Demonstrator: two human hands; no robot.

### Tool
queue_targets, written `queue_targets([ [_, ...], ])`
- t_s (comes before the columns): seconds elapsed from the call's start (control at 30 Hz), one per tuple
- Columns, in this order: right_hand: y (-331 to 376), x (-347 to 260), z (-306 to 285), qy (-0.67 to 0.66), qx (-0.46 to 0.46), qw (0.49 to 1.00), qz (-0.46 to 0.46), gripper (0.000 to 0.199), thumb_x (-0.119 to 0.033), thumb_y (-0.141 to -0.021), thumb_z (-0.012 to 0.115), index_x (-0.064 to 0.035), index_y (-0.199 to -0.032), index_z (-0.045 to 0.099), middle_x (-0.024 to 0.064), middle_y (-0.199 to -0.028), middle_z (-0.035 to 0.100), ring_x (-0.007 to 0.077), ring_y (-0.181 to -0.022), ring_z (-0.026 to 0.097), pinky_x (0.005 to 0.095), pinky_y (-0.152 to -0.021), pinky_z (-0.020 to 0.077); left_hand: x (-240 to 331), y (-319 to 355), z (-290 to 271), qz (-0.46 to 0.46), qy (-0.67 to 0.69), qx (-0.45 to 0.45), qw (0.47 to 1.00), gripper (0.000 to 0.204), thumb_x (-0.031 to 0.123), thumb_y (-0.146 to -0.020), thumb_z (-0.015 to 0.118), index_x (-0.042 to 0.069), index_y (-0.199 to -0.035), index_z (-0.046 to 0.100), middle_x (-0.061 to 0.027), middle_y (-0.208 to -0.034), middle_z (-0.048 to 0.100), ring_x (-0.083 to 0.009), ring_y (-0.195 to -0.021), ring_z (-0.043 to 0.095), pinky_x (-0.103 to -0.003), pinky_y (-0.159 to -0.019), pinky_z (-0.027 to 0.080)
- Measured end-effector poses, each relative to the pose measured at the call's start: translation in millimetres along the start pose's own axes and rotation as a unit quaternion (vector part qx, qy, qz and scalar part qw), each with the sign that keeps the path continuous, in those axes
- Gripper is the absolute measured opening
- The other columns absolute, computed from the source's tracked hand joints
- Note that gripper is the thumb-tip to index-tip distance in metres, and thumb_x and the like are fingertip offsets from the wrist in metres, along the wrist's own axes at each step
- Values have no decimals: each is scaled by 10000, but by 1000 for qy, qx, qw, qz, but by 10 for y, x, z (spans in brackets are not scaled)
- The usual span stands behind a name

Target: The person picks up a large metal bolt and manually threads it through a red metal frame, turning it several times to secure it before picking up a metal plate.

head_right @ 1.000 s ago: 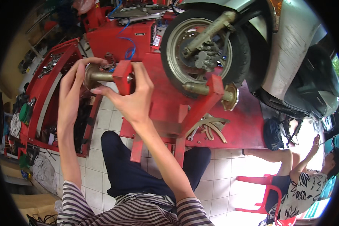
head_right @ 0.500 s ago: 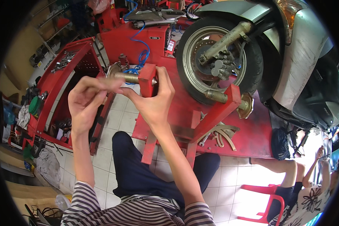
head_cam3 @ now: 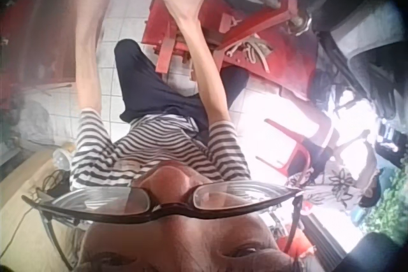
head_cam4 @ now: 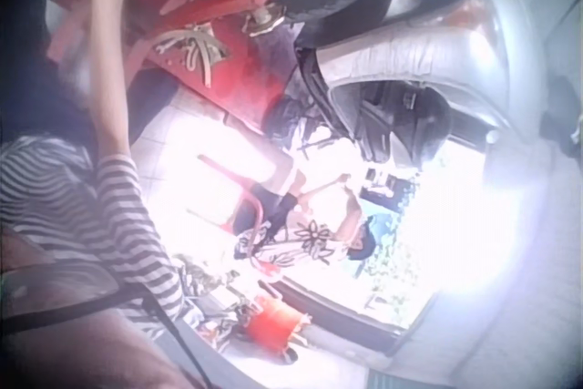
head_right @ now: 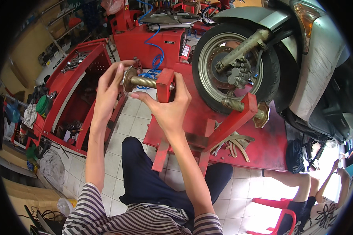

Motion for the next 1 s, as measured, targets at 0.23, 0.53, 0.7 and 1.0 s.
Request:
queue_targets([
  [0.23,4,-33,6,-6,-3,1000,-12,542,-75,-598,925,-30,-975,540,-33,-757,546,18,-596,418,193,-532,341,199,57,4,35,47,-128,990,325,172,-1006,493,-57,-1226,564,-205,-1320,587,-286,-1226,588,-388,-1008,489],
  [0.53,9,18,-9,21,7,1000,14,539,-230,-639,935,-4,-989,593,71,-872,687,147,-766,650,312,-712,522,139,15,36,-22,-71,-69,995,332,256,-1045,463,8,-1214,603,-73,-1143,652,-160,-1132,589,-312,-984,448],
  [0.7,6,40,-3,28,16,999,-2,499,-203,-663,917,-11,-990,592,64,-845,673,134,-716,621,298,-672,509,240,137,33,145,114,-97,978,315,135,-979,538,-33,-1243,579,-122,-1189,638,-198,-1169,576,-347,-1047,412],
  [1.0,-26,-57,-14,32,-82,990,109,391,-149,-736,847,3,-1007,608,3,-755,630,63,-647,528,258,-618,473,158,71,55,47,6,-108,993,333,170,-1003,525,-19,-1272,582,-119,-1185,647,-195,-1162,585,-334,-1032,418],
])
Point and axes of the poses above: each hand's wrist, its own y-axis away from the middle knuckle, its own z-axis out of the palm, x = y × z, the point moved 5 cm from there along -y, towards the middle knuckle
